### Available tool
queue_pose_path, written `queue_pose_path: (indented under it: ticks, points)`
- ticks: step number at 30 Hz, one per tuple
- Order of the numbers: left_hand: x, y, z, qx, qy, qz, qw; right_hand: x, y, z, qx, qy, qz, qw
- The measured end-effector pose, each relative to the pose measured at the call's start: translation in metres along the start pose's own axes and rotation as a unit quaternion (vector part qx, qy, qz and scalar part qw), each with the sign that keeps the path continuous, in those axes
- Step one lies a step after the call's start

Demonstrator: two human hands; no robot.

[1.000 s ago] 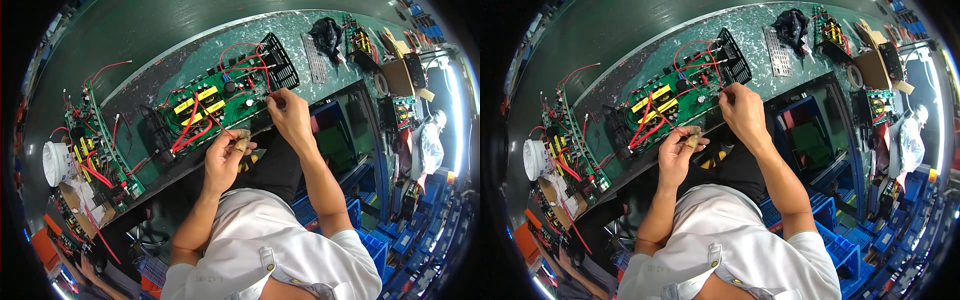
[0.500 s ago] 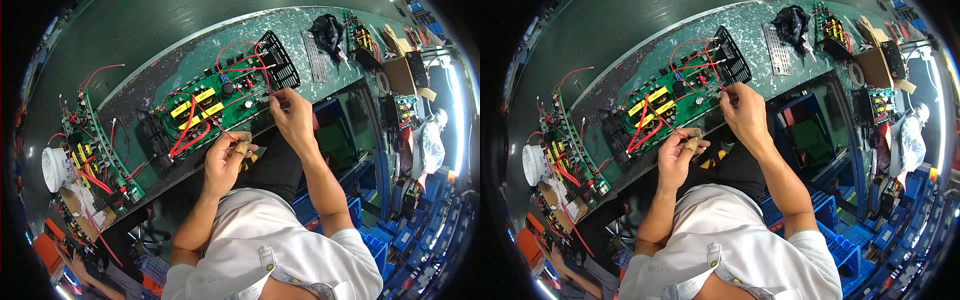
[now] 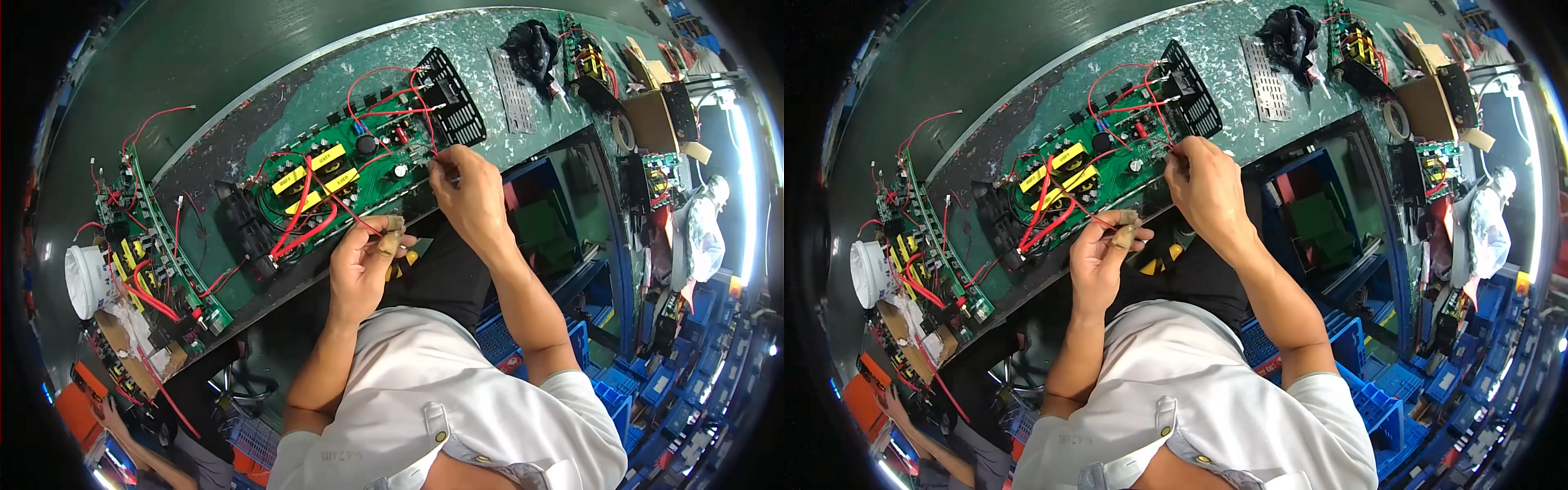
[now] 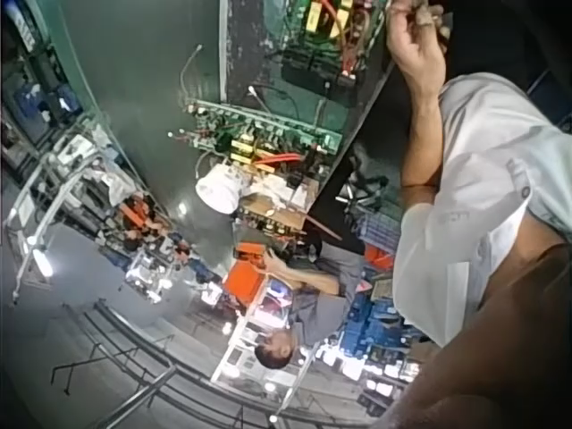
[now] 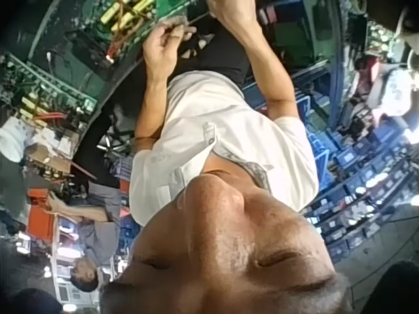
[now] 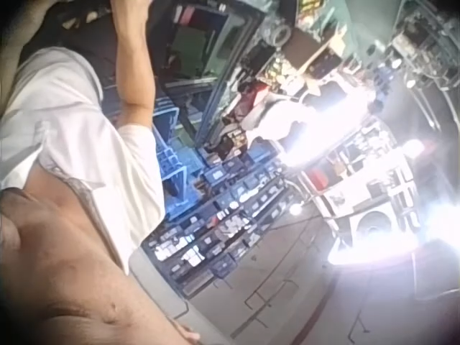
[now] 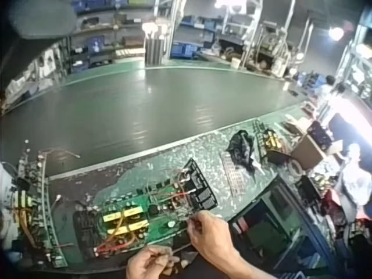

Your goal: Assembling components onto a circuit board on an industrial production line.

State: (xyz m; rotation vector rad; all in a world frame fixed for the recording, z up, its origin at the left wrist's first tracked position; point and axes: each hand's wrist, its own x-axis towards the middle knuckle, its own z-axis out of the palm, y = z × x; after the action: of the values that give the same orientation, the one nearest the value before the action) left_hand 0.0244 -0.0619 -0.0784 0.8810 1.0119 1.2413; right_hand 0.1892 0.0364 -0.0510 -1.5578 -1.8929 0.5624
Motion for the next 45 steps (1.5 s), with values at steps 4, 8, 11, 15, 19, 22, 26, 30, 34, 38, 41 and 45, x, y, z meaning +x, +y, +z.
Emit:
queue_pose_path:
  ticks: [4,8,11,15,19,22,26,30,34,38,41,45]
  points:
    - [-0.002,-0.002,0.0,0.003,0.009,0.013,1.0,0.004,-0.006,-0.004,-0.036,-0.016,-0.011,0.999]
    - [0.001,-0.001,0.002,-0.003,0.016,0.012,1.0,0.003,-0.003,-0.002,-0.034,-0.008,-0.024,0.999]
    - [0.003,-0.002,0.005,-0.001,0.029,0.018,0.999,-0.001,-0.01,0.003,-0.085,0.012,-0.04,0.995]
    - [0.003,-0.003,0.011,0.004,0.037,0.022,0.999,0.004,0.001,-0.002,-0.049,0.0,-0.053,0.997]
    - [0.006,-0.001,0.01,0.012,0.025,0.018,0.999,0.006,0.011,-0.009,0.104,-0.045,0.093,0.989]
    - [0.005,-0.005,0.01,0.038,-0.008,0.045,0.998,-0.001,0.009,-0.005,0.096,-0.025,0.075,0.992]
    - [0.001,-0.002,0.011,0.019,-0.016,0.028,0.999,-0.001,0.008,-0.008,0.094,-0.02,0.071,0.993]
    - [-0.025,-0.003,0.005,-0.254,-0.161,-0.16,0.94,0.0,0.008,-0.005,0.095,-0.015,0.064,0.993]
    - [-0.056,-0.02,-0.007,-0.41,-0.276,-0.261,0.829,0.001,0.007,-0.005,0.105,-0.014,0.071,0.992]
    - [-0.08,-0.003,-0.014,-0.355,-0.309,-0.375,0.799,0.002,0.006,-0.007,0.114,-0.012,0.083,0.99]
    - [-0.082,0.016,-0.016,-0.183,-0.366,-0.411,0.815,0.0,0.008,-0.003,0.102,-0.008,0.085,0.991]
    - [-0.085,0.017,-0.014,-0.116,-0.347,-0.364,0.856,-0.001,0.007,-0.002,0.11,-0.004,0.076,0.991]
